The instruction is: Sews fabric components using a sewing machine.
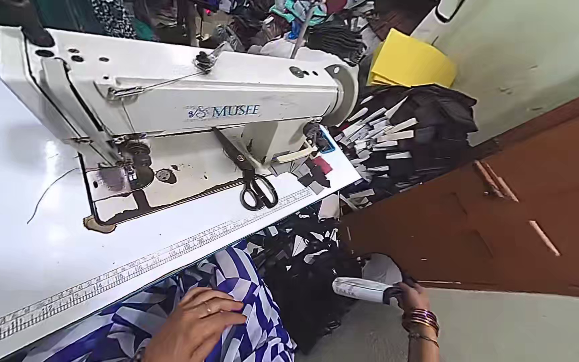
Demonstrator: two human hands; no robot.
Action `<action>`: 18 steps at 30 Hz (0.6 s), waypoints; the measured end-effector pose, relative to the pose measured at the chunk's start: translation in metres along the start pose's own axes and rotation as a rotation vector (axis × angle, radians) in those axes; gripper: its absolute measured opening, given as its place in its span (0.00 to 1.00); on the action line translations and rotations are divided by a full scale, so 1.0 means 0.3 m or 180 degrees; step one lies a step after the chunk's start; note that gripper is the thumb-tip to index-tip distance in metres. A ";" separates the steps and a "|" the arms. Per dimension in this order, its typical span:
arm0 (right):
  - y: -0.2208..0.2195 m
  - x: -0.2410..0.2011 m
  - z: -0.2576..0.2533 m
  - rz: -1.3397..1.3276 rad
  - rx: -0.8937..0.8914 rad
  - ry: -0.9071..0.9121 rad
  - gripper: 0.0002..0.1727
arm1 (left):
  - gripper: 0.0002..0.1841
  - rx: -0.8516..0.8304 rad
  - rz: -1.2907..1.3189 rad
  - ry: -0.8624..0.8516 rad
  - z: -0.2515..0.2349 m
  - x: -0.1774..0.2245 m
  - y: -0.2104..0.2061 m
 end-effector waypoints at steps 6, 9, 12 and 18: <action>0.210 -0.256 0.169 -0.1917 0.1404 0.0424 0.13 | 0.15 -0.0618 0.0459 -0.0597 -0.086 0.122 -0.086; 0.234 -0.448 0.318 -0.2539 0.1250 0.0894 0.10 | 0.16 -0.0611 0.0560 -0.0541 -0.131 0.172 -0.094; 0.236 -0.595 0.493 -0.2936 0.0978 0.1729 0.10 | 0.20 -0.0199 0.0308 -0.0620 -0.204 0.223 -0.083; 0.175 -0.729 0.847 -0.3428 0.0398 0.2832 0.15 | 0.21 0.0717 -0.1058 -0.0933 -0.312 0.287 0.040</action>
Point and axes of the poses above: each hand's wrist, its own z-axis away from the middle knuckle, its own y-axis out of the back of the hand, x = y × z, the point moved 6 cm from there along -z, towards the middle knuckle, and after that the axes turned 6 degrees about x, right-handed, at the moved point
